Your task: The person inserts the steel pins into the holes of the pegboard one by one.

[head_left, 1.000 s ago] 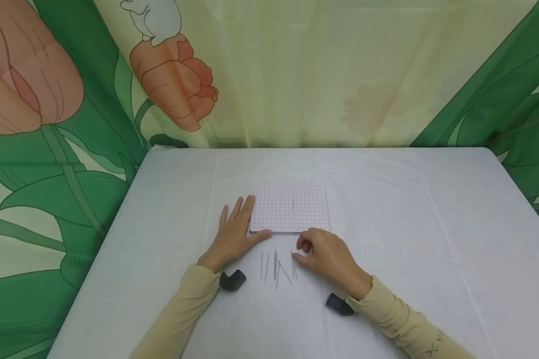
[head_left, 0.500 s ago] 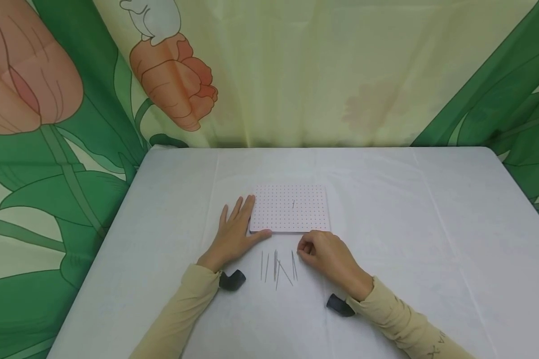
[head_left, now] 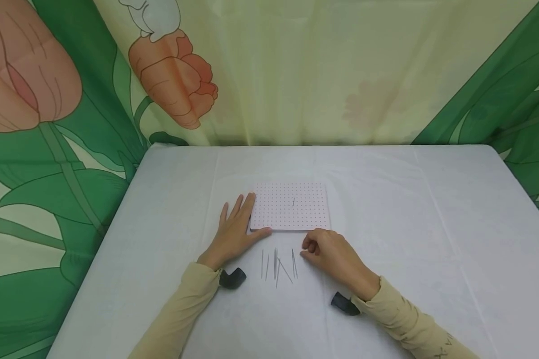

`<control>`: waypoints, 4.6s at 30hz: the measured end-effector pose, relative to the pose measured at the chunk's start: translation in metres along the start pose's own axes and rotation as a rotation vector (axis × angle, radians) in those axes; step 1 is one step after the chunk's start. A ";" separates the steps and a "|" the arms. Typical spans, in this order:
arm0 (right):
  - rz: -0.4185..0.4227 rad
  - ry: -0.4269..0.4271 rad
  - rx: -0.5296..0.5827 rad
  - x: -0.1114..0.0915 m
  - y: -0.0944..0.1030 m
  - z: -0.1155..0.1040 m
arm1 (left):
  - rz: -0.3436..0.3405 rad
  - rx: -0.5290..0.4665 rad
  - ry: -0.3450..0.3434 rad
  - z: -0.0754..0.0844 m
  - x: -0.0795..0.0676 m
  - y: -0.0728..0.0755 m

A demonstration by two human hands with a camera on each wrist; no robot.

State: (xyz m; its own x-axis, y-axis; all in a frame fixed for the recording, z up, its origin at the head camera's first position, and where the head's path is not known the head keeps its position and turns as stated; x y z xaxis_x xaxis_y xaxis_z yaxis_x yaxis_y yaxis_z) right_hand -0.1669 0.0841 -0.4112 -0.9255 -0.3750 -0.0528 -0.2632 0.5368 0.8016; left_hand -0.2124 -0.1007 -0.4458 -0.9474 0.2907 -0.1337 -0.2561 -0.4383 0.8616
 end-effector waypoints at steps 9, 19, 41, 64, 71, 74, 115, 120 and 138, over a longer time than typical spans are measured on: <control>0.007 0.022 0.051 -0.002 0.004 0.003 | -0.003 0.011 -0.001 0.000 0.002 -0.001; -0.018 0.008 0.005 -0.002 -0.006 -0.002 | 0.000 0.003 -0.002 0.000 0.001 -0.001; -0.025 -0.051 -0.039 0.002 -0.010 -0.011 | -0.006 0.008 -0.001 -0.001 0.001 -0.001; 0.005 0.232 -0.410 0.002 -0.015 -0.040 | 0.009 0.004 0.005 -0.001 0.000 0.000; 0.049 0.301 -0.494 -0.003 -0.020 -0.042 | 0.007 0.001 0.012 -0.001 0.000 -0.002; 0.078 0.312 -0.469 -0.004 -0.017 -0.042 | 0.004 0.003 0.017 -0.002 0.001 -0.003; 0.264 0.384 0.101 -0.003 0.055 -0.024 | 0.030 -0.013 0.009 -0.003 0.001 0.000; 0.312 0.379 0.116 0.001 0.064 -0.022 | 0.028 -0.015 0.008 -0.003 0.001 0.001; 0.378 0.276 0.149 0.029 0.074 -0.008 | 0.036 -0.020 -0.005 -0.002 0.000 0.002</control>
State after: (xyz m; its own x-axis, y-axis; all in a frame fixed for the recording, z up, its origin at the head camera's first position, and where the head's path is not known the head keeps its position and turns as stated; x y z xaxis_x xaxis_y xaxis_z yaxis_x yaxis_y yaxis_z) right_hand -0.2110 0.1074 -0.3487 -0.8625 -0.3085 0.4012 0.0223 0.7688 0.6391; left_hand -0.2136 -0.1031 -0.4453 -0.9552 0.2783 -0.1004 -0.2255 -0.4653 0.8560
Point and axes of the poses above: each hand's wrist, its own x-axis towards the middle knuckle, its own y-axis out of the back of the hand, z = x × y, the point moved 10 cm from there along x, towards the middle knuckle, and after that the axes turned 2 degrees about -z, right-handed, at the moved point
